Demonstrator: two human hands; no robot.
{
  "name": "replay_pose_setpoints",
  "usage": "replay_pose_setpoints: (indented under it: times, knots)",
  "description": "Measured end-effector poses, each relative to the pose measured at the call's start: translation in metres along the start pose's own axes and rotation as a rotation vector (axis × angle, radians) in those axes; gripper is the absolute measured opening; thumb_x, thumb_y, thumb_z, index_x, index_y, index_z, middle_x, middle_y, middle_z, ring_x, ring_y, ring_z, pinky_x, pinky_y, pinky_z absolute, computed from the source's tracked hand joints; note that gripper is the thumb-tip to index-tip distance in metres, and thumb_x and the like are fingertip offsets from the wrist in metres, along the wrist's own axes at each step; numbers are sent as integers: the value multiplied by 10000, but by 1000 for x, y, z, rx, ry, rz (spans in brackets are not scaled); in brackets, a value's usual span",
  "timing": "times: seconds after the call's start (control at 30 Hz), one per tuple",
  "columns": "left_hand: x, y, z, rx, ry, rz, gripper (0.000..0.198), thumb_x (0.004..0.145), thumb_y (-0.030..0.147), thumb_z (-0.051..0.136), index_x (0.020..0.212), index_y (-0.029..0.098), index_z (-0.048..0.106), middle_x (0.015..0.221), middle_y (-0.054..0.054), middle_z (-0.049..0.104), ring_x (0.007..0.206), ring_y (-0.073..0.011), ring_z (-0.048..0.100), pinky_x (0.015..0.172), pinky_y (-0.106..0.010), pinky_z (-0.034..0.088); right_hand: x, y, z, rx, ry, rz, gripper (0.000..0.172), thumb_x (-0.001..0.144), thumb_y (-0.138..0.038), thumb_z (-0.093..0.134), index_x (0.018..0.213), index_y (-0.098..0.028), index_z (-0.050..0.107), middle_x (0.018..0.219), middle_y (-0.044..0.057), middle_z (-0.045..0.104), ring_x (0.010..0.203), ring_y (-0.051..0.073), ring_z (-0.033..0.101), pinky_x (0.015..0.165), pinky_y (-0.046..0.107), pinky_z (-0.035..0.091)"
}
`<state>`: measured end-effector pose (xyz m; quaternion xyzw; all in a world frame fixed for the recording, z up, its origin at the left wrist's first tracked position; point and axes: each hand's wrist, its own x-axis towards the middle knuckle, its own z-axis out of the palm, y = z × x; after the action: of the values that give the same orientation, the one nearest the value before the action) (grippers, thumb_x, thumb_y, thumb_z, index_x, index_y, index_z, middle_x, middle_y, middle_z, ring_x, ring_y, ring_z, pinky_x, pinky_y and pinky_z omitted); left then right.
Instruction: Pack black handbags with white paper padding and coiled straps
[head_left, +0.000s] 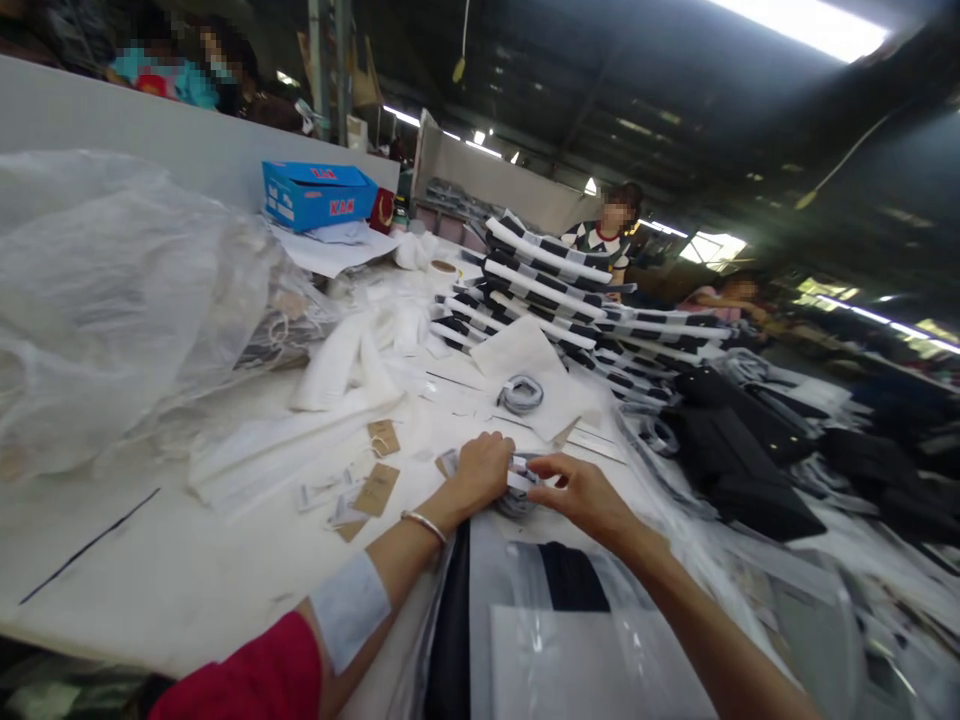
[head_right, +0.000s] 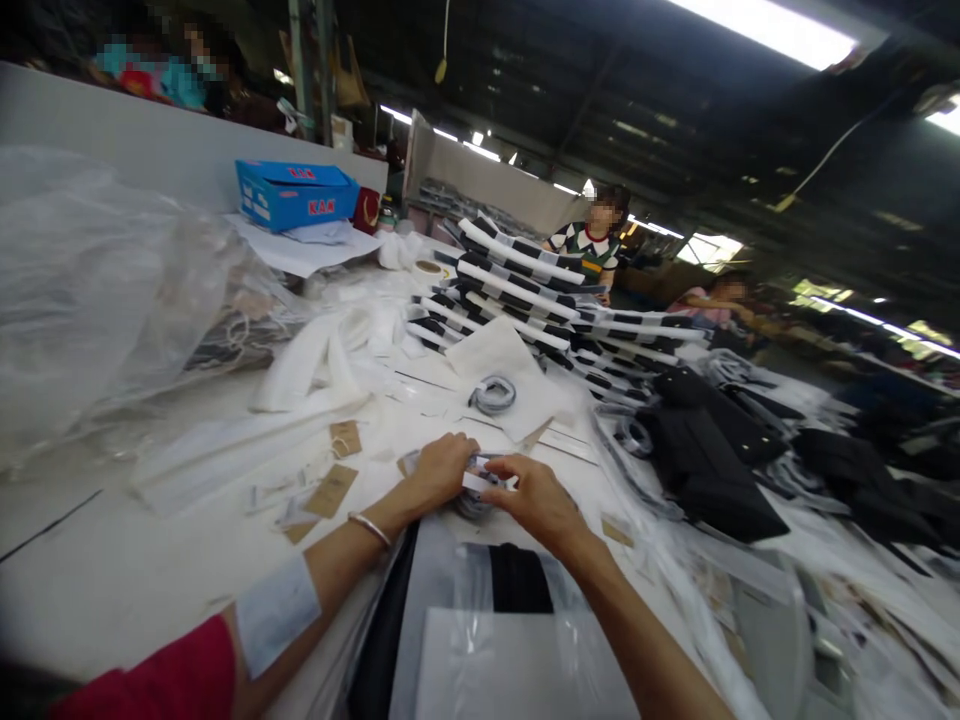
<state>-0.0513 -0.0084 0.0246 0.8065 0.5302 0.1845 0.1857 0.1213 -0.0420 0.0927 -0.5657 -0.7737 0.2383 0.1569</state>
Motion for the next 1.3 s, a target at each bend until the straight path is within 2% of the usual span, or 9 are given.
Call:
replay_pose_setpoints:
  times: [0.13, 0.3, 0.43, 0.57, 0.67, 0.9, 1.0, 1.13, 1.3]
  knots:
    - [2, -1, 2, -14, 17, 5, 208, 908, 291, 493, 1039, 186, 616, 1039, -111, 620, 1022, -272, 568, 837, -380, 461, 2, -4, 8, -191, -30, -57, 265, 782, -253, 666, 1036, -229, 737, 988, 38, 734, 867, 198, 645, 823, 311, 467]
    - [5, 4, 0, -65, 102, 15, 278, 866, 248, 559, 1134, 199, 616, 1121, -90, 628, 1080, -255, 558, 935, -376, 438, 5, 0, 13, -281, 3, -94, 123, 810, -241, 616, 812, -217, 737, 835, 20, 717, 785, 175, 621, 752, 273, 433]
    - [9, 10, -15, -506, 196, 123, 263, 872, 182, 517, 1093, 187, 659, 1127, -54, 656, 1081, -198, 563, 994, -321, 407, 3, 1, -4, 22, 119, 20, 169, 806, -326, 614, 746, -206, 716, 703, -8, 676, 675, 148, 583, 645, 252, 415]
    - [7, 14, -30, -1068, -85, 301, 322, 907, 331, 539, 1148, 154, 661, 1002, -42, 687, 918, -174, 603, 827, -273, 468, -1, -4, -21, 452, 134, 162, 311, 726, -478, 698, 731, -168, 675, 575, -31, 570, 522, 108, 469, 494, 231, 346]
    - [4, 15, -32, -1224, -129, 331, 365, 851, 383, 648, 1136, 157, 676, 989, -44, 676, 898, -169, 588, 794, -255, 449, -3, -4, -19, 660, 96, 184, 390, 694, -535, 741, 695, -160, 637, 503, -52, 491, 450, 76, 386, 440, 221, 271]
    - [6, 12, -23, -1369, -154, 304, 358, 727, 386, 786, 969, 142, 684, 927, -36, 628, 740, -113, 564, 671, -222, 433, -6, -4, -9, 880, 49, 229, 416, 637, -519, 811, 677, -157, 610, 523, -40, 531, 440, 67, 416, 430, 211, 274]
    - [6, 13, -27, -1352, -119, 283, 353, 705, 375, 800, 925, 139, 656, 893, -25, 616, 679, -98, 558, 627, -218, 432, -6, -9, -12, 812, 39, 176, 380, 671, -500, 786, 782, -152, 683, 612, -8, 608, 516, 102, 505, 470, 225, 353]
    - [4, 16, -34, -1261, 32, 271, 305, 699, 330, 791, 898, 144, 654, 915, -27, 622, 710, -105, 564, 655, -223, 445, -7, -11, -11, 643, 51, 81, 344, 669, -401, 788, 922, -175, 733, 796, 22, 697, 647, 138, 570, 570, 255, 436]
    - [3, 20, -37, -1162, 90, 276, 215, 686, 250, 778, 836, 155, 656, 842, -1, 638, 723, -113, 568, 698, -233, 452, -9, -8, -2, 531, 125, 78, 266, 764, -434, 696, 794, -171, 720, 696, 17, 675, 657, 156, 589, 596, 268, 455]
